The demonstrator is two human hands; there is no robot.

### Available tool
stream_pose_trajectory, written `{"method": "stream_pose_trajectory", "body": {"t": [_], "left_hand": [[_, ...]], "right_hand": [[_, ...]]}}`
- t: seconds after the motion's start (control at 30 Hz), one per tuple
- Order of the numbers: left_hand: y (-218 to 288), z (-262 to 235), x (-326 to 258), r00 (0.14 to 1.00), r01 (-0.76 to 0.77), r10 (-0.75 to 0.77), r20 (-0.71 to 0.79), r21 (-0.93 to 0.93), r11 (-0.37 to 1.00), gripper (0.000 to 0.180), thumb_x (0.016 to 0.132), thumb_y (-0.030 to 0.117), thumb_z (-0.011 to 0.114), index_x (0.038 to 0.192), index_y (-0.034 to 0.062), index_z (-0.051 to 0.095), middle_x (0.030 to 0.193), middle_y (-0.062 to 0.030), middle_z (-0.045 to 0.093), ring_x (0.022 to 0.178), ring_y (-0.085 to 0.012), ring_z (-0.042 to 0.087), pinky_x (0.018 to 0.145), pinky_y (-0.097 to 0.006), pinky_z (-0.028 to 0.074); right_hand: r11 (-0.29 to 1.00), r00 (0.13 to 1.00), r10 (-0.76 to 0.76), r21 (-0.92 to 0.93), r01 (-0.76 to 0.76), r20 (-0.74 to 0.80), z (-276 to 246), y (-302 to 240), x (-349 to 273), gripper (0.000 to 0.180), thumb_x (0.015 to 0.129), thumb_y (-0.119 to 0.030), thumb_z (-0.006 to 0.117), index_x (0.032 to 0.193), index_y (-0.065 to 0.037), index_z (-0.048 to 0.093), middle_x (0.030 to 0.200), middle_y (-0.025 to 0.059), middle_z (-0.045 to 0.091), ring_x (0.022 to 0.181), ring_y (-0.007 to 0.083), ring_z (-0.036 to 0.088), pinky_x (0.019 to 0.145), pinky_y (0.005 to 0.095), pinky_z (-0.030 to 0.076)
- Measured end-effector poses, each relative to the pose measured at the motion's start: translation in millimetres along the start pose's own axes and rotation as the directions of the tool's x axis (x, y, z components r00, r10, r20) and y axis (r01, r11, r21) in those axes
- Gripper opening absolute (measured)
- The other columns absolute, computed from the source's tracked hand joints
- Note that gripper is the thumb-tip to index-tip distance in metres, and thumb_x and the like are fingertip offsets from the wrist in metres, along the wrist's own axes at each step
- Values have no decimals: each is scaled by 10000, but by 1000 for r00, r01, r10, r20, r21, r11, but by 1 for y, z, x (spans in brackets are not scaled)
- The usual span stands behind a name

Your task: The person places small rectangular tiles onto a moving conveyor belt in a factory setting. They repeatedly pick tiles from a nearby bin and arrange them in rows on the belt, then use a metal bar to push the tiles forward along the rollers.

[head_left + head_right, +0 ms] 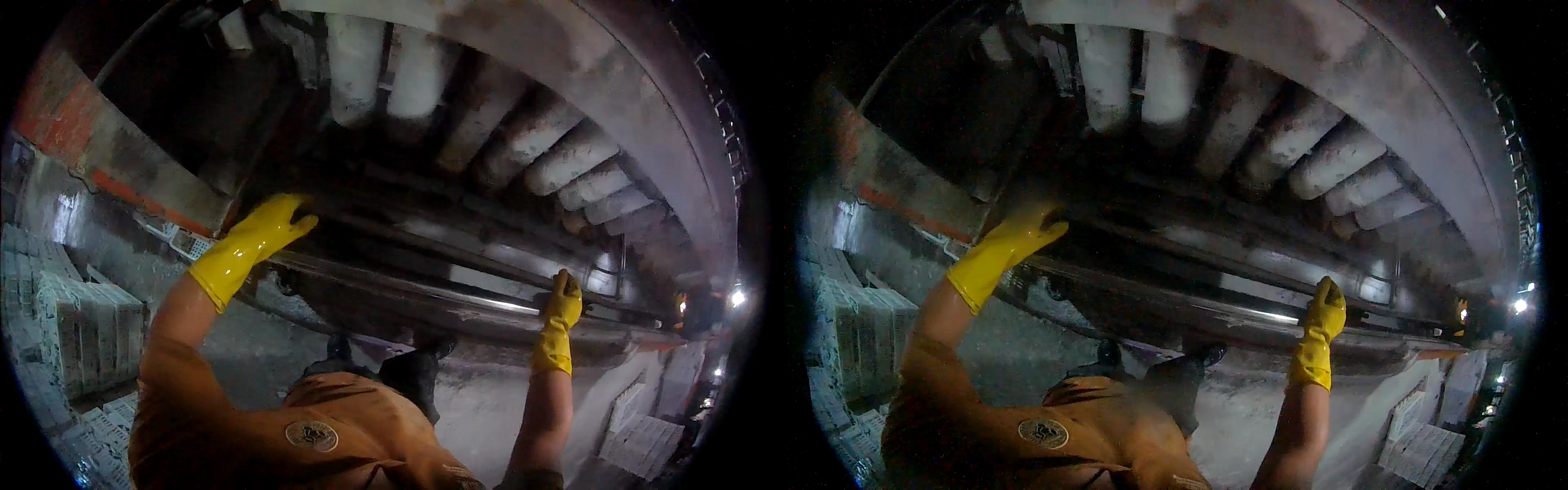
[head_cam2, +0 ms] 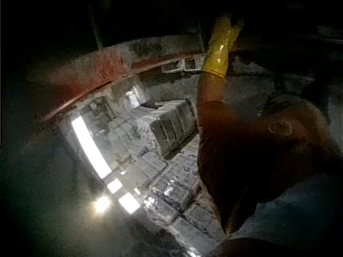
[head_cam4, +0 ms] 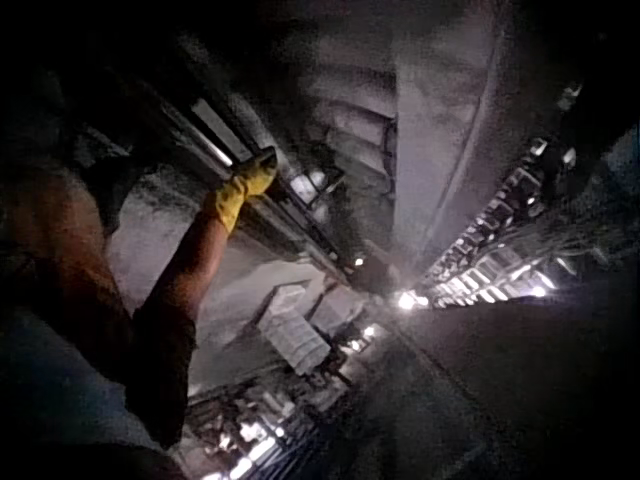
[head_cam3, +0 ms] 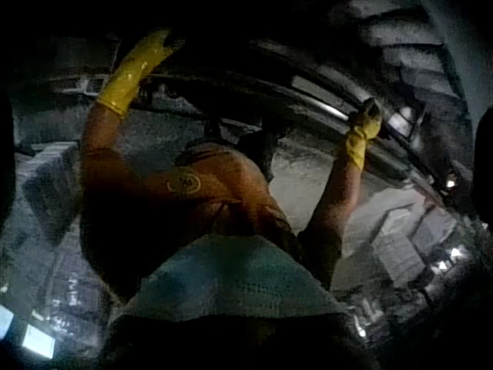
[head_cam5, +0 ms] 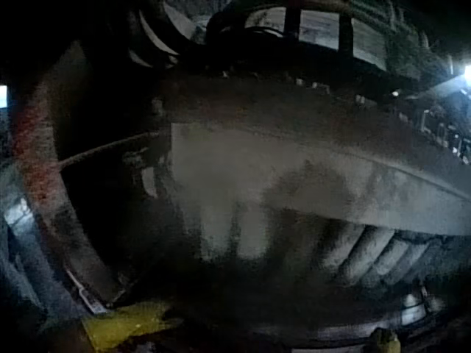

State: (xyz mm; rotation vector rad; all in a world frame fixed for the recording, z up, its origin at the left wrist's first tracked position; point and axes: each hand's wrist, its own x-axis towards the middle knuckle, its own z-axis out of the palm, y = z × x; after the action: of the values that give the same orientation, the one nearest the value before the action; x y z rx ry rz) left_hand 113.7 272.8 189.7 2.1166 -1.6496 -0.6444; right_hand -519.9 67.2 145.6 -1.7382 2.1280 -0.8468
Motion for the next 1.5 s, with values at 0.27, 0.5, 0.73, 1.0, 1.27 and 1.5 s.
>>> {"method": "stream_pose_trajectory", "body": {"t": [0.27, 0.5, 0.73, 1.0, 1.27, 1.5], "left_hand": [[-45, 33, 108, 990, -26, -30, 140, 382, 924, 706, 1019, 475, 698, 1591, 85, 555, 1585, -200, 595, 1475, -403, 546, 1237, -513, 420], [-54, 83, 188, 971, 137, -201, 133, 384, 913, 797, 960, 517, 744, 1615, 112, 535, 1614, -191, 572, 1502, -380, 532, 1232, -521, 426], [-30, 137, 220, 964, 198, -252, 88, 397, 896, 797, 900, 498, 790, 1568, 113, 588, 1554, -209, 621, 1459, -387, 573, 1213, -505, 451], [-4, 125, 232, 923, 169, -289, 253, 409, 897, 765, 877, 574, 817, 1483, 134, 659, 1555, -183, 623, 1455, -398, 567, 1192, -509, 472], [-58, 106, 243, 985, 160, -174, 18, 314, 936, 555, 929, 354, 770, 1440, 148, 700, 1518, -141, 662, 1392, -393, 603, 1189, -509, 455], [-74, 98, 257, 995, -71, 23, 94, 548, 833, 810, 909, 245, 796, 1645, 140, 476, 1736, -164, 420, 1564, -387, 434, 1289, -486, 360]], "right_hand": [[880, 880, -476, -12, 476, 6, -20, 1, -29, 371, 1084, -387, 661, 1197, -63, 801, 1099, 161, 811, 1013, 371, 765, 918, 441, 582], [666, 701, -709, -247, 704, 84, -36, -7, -33, 270, 1021, -328, 694, 1126, -111, 817, 960, 123, 793, 788, 370, 709, 735, 463, 545], [701, 727, -681, -211, 681, 88, -37, -14, -33, 299, 1007, -345, 702, 1154, -113, 820, 906, 130, 764, 789, 367, 687, 737, 465, 530], [699, 723, -684, -198, 688, 96, -37, -16, -31, 292, 1009, -322, 690, 1172, -118, 821, 899, 118, 763, 732, 354, 665, 721, 453, 519], [684, 715, -694, -229, 693, 91, -38, -8, -30, 311, 1021, -325, 676, 1181, -102, 822, 864, 114, 749, 705, 344, 652, 683, 437, 505], [693, 721, -682, -210, 690, 122, -38, -14, -31, 314, 1041, -314, 649, 1182, -93, 821, 840, 115, 737, 691, 336, 646, 683, 438, 506]]}}
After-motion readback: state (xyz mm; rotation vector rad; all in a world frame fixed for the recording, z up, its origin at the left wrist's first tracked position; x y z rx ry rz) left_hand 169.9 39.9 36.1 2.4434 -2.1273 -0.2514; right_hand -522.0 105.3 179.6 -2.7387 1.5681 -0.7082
